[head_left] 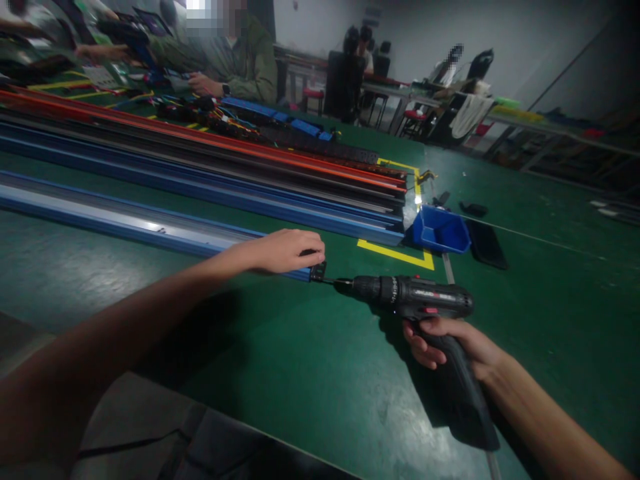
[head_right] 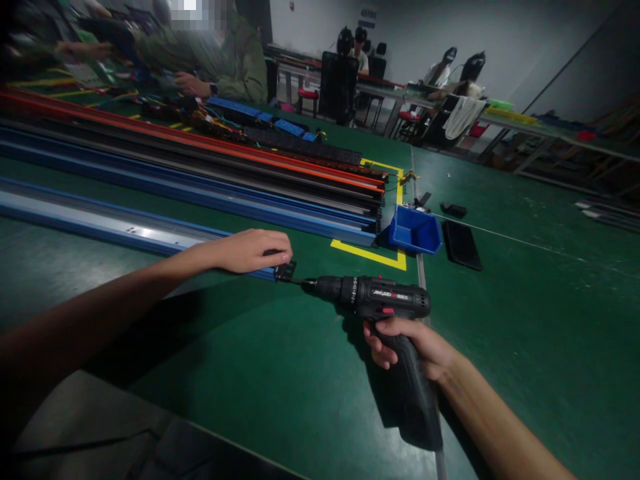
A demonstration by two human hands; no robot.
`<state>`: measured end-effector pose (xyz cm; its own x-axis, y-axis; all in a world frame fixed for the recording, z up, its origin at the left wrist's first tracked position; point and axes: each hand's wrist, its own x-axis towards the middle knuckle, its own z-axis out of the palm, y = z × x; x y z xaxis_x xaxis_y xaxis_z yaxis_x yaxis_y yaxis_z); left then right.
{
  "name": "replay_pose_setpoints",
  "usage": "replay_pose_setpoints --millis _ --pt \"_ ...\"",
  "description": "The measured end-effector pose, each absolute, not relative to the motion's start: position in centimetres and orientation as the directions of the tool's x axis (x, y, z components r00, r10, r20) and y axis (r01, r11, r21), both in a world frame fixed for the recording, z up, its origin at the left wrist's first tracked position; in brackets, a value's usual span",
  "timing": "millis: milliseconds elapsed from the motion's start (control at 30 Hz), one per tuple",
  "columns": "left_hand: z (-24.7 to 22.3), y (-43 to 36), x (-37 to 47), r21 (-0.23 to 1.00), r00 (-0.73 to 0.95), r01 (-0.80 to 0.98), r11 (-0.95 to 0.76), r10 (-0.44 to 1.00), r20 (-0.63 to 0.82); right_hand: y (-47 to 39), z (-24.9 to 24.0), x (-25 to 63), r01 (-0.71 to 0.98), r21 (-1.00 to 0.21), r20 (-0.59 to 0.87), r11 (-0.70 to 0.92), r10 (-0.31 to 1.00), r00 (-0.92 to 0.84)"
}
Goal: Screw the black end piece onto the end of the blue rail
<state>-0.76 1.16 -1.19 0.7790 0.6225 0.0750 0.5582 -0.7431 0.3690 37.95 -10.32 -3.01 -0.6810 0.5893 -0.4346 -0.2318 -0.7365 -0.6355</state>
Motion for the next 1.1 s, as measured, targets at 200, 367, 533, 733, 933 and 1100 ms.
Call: replay_pose_setpoints --millis 200,367,533,733,933,1100 --pt "-1.18 1.17 -0.74 0.373 0.779 0.561 -0.739 0.623 0.062 -10.44 -2.78 37.77 -0.234 -0.642 -0.444 -0.73 0.603 -0.662" --pt "-1.26 1.2 -0.71 0.372 0.78 0.561 -0.739 0.623 0.061 -10.34 -2.48 37.48 -0.235 -0.646 -0.43 -0.726 0.601 -0.674" --pt "-1.2 1.14 -0.69 0.372 0.778 0.566 -0.736 0.626 0.055 -10.19 -2.63 37.59 -0.227 -0.644 -0.429 -0.731 0.591 -0.684" --pt "-1.19 1.16 -0.74 0.37 0.78 0.561 -0.741 0.623 0.064 -10.24 -2.65 37.76 -0.225 -0.635 -0.438 -0.739 0.585 -0.683" --pt "-1.07 1.06 -0.79 0.377 0.78 0.558 -0.74 0.622 0.065 -10.23 -2.69 37.7 -0.225 -0.643 -0.428 -0.732 0.587 -0.688" --pt "-1.13 1.11 -0.8 0.38 0.778 0.56 -0.736 0.625 0.065 -10.2 -2.89 37.76 -0.218 -0.647 -0.422 -0.73 0.582 -0.695"
